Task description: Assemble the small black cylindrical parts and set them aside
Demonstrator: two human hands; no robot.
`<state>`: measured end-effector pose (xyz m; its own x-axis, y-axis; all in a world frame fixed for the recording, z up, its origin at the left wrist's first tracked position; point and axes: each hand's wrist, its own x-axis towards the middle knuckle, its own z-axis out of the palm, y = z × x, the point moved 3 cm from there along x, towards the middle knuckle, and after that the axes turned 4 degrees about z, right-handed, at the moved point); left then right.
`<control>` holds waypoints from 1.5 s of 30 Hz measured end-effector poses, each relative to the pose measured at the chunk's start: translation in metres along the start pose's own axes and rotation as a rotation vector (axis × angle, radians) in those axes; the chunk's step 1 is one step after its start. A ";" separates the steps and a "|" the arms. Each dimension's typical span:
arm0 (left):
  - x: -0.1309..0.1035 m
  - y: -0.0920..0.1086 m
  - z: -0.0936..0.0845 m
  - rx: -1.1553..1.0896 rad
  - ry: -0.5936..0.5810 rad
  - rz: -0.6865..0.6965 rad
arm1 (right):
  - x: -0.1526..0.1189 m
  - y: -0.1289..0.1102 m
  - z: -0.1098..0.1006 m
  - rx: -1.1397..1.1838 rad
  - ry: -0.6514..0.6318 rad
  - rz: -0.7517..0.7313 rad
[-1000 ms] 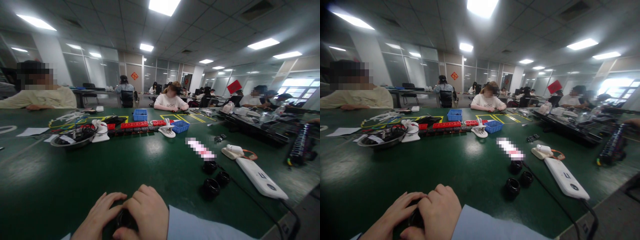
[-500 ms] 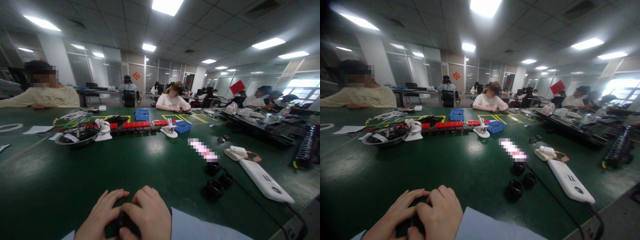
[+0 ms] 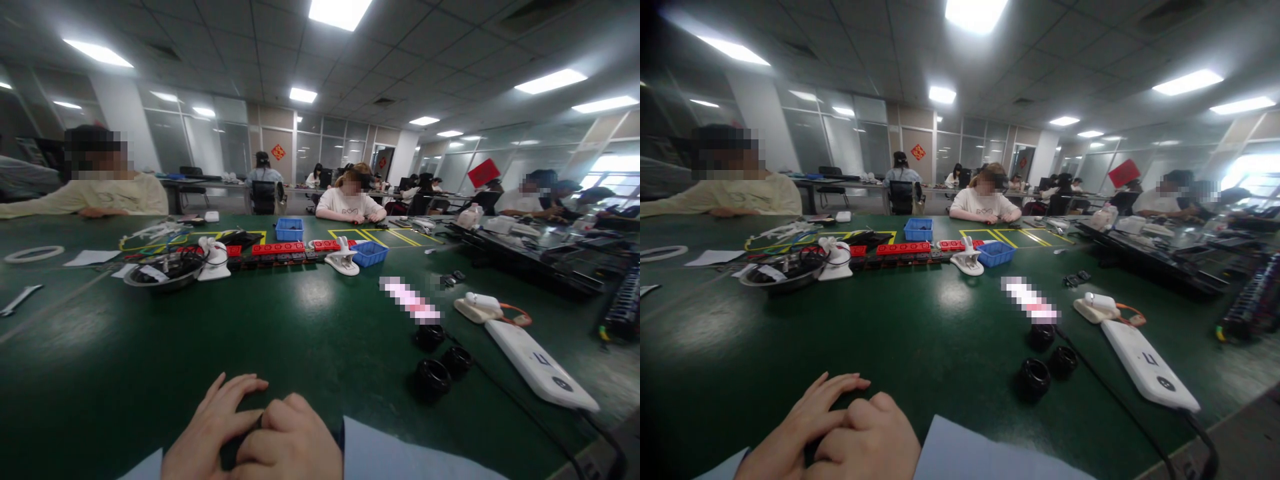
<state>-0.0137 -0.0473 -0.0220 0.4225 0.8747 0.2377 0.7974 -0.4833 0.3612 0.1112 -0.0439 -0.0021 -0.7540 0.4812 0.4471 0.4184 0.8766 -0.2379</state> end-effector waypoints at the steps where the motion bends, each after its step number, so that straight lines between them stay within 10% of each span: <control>1: 0.000 0.000 0.000 -0.007 -0.004 -0.007 | -0.001 0.000 0.004 0.017 -0.023 0.013; 7: 0.000 -0.006 0.002 -0.021 -0.006 -0.041 | -0.001 0.012 0.019 0.021 -0.027 0.150; 26: -0.001 -0.010 0.007 -0.027 0.047 -0.018 | -0.001 0.030 -0.034 -0.032 0.079 0.496; 45: 0.003 0.004 -0.004 -0.066 -0.012 -0.078 | 0.001 0.011 -0.035 0.132 0.083 0.473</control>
<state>-0.0112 -0.0466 -0.0159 0.3655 0.9101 0.1954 0.7981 -0.4144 0.4374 0.1330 -0.0344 0.0258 -0.4520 0.8287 0.3299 0.6332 0.5587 -0.5357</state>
